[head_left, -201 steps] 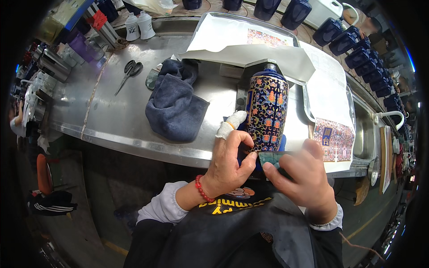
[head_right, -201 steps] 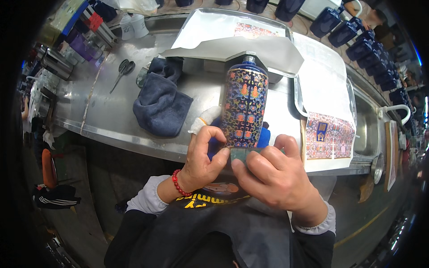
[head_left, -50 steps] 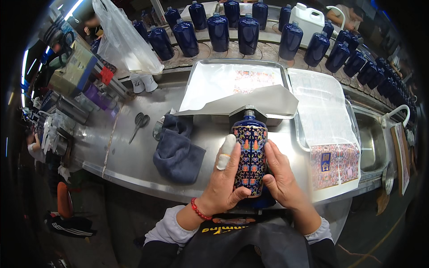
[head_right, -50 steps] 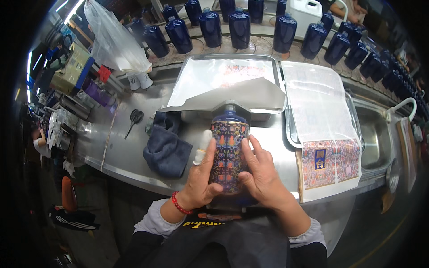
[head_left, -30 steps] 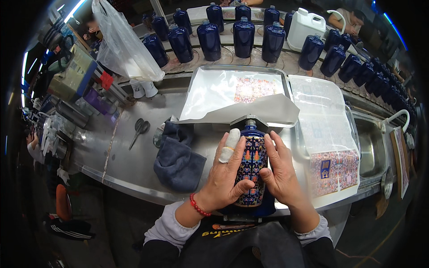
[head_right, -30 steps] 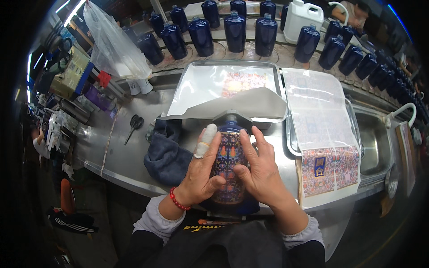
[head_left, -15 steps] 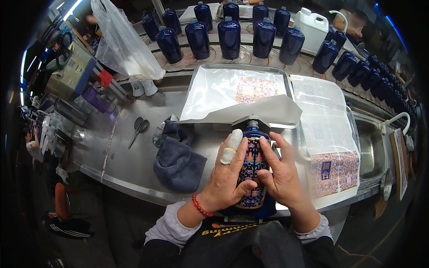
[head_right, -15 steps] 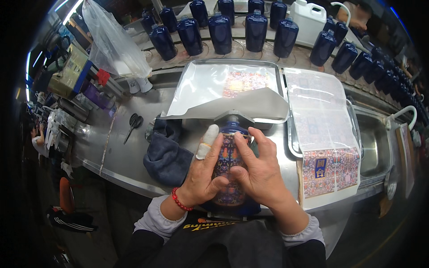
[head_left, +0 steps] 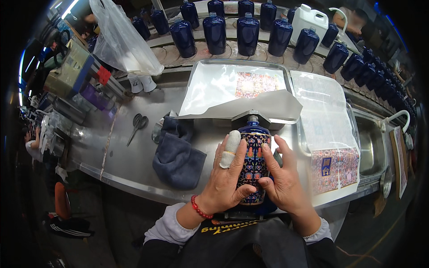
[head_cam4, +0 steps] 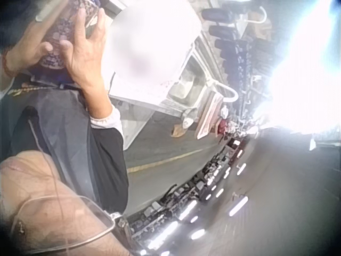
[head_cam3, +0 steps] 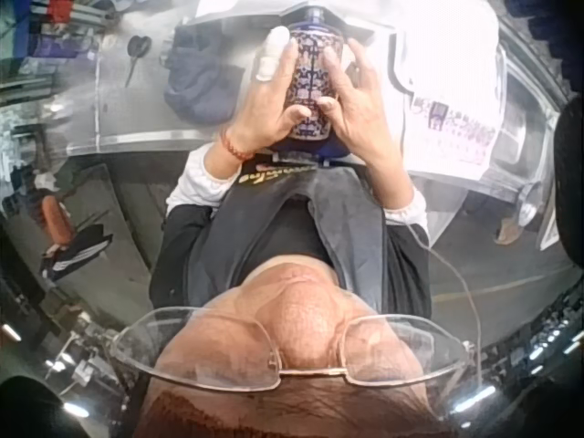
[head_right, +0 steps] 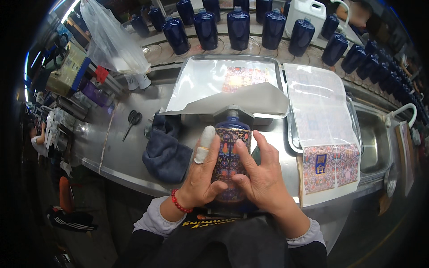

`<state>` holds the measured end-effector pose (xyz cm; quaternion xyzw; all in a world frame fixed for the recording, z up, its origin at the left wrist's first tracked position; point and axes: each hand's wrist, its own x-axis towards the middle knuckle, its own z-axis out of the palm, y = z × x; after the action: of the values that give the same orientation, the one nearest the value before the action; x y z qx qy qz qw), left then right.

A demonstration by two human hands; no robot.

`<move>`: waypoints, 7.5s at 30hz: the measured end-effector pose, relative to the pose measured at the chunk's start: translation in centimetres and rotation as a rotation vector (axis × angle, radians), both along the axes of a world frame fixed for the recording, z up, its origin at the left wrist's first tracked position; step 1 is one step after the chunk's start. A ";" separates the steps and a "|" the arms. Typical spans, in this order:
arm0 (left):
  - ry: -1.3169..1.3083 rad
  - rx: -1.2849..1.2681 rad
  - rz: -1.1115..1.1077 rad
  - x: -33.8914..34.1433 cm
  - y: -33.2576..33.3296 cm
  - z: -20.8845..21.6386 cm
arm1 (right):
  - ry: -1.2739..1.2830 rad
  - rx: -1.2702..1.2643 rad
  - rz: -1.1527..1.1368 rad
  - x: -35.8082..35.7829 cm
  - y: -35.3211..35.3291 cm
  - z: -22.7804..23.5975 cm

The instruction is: The person holds a decorated ceramic vase on a blue cloth and repeatedly rubs its surface with a small green pad while rotating the vase to access different sides. The person occasionally pauses to inspect the vase before continuing the rubbing motion.

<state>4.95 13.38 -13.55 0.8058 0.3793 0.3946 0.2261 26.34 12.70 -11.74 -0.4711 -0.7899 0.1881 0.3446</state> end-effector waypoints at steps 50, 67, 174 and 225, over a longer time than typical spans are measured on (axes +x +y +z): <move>-0.229 -0.265 0.139 0.9 5.0 3.5 | 0.088 0.230 0.065 2.3 4.1 5.5; -0.050 -0.064 0.123 1.3 6.1 4.5 | 0.247 -0.357 0.456 5.0 14.5 6.8; -0.074 0.050 0.214 0.6 3.6 2.8 | -0.180 -0.358 0.872 1.2 19.7 10.2; 0.000 0.136 0.135 1.9 3.8 3.5 | 0.275 -0.402 0.662 5.5 15.0 4.6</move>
<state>6.86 17.17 -10.04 0.7918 0.4051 0.4339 0.1440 31.79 27.71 -7.12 -0.2200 -0.7929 0.5005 0.2690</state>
